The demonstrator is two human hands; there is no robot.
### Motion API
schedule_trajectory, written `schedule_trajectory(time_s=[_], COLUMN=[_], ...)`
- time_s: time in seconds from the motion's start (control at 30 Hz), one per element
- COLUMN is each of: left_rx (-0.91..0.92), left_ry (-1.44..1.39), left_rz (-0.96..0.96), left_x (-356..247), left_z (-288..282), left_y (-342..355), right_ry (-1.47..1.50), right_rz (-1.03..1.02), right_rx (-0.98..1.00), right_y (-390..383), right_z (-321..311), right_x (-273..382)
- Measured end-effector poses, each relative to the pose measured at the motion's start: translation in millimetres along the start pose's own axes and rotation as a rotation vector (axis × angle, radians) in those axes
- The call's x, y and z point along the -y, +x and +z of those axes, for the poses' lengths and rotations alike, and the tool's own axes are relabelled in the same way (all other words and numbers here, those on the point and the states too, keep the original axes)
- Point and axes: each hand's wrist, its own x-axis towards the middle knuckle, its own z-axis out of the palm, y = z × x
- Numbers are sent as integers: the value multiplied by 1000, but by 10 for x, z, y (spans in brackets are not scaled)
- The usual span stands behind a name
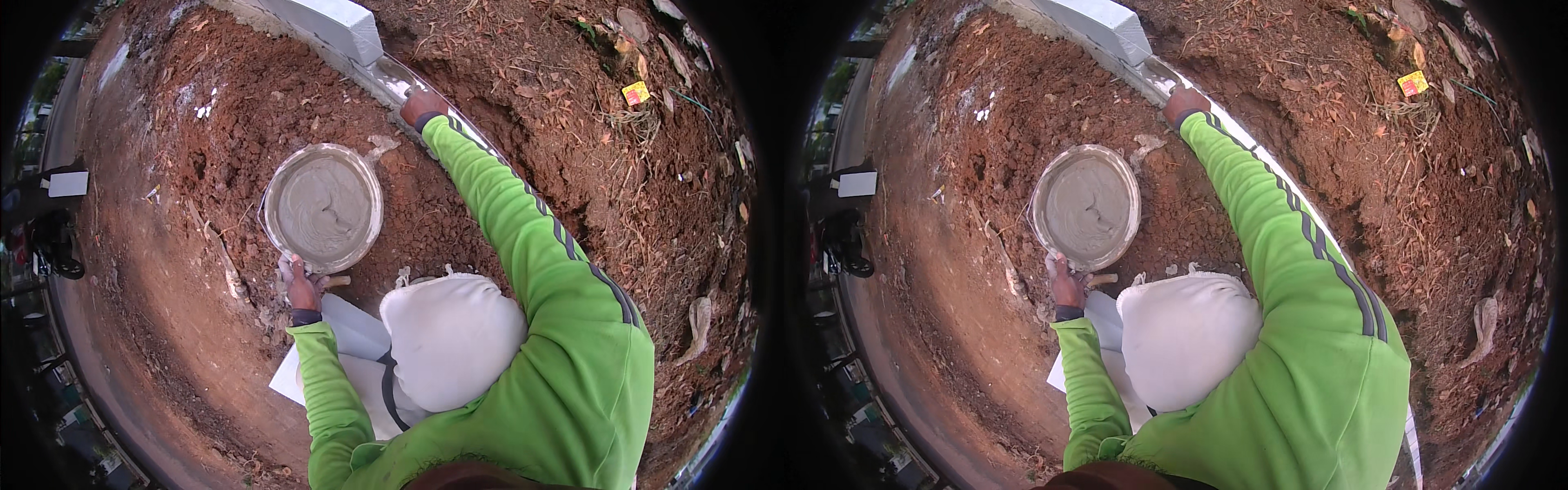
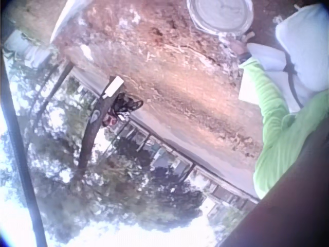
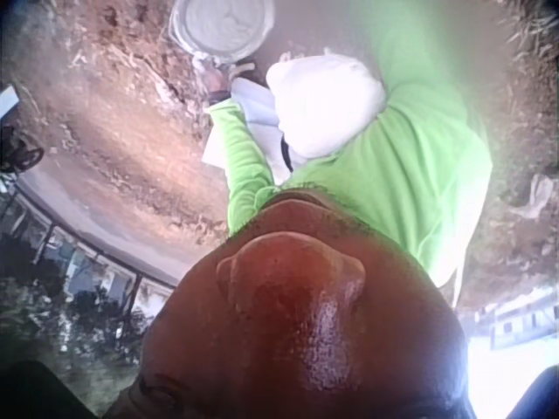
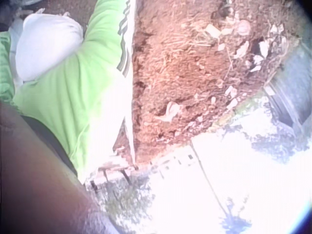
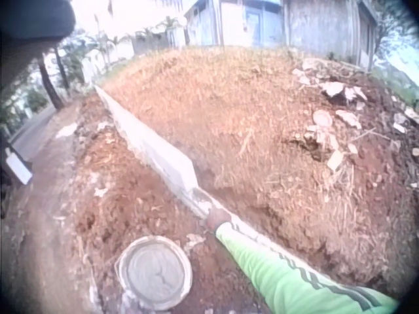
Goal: The person spreads mortar along a concrete base using a trowel. The person then applies mortar to the side of a curb block, places it onto the mortar bed, and uses a hammer to adjust its position and a trowel to fill the joints.
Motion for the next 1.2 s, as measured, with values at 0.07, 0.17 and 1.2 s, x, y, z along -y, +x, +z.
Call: schedule_trajectory(time_s=[0.07,0.17,1.2], left_rx=[-32,-5,22], left_ry=[-6,-24,20], left_rz=[-13,-16,8], left_x=[20,9,-45], left_z=[-21,-22,-1], left_y=[15,-4,-16], right_ry=[-39,-65,12], right_rz=[1,39,-7], right_rx=[0,-73,-97], right_y=[-93,-355,-635], right_z=[41,173,318], right_x=[-41,-264,-646])
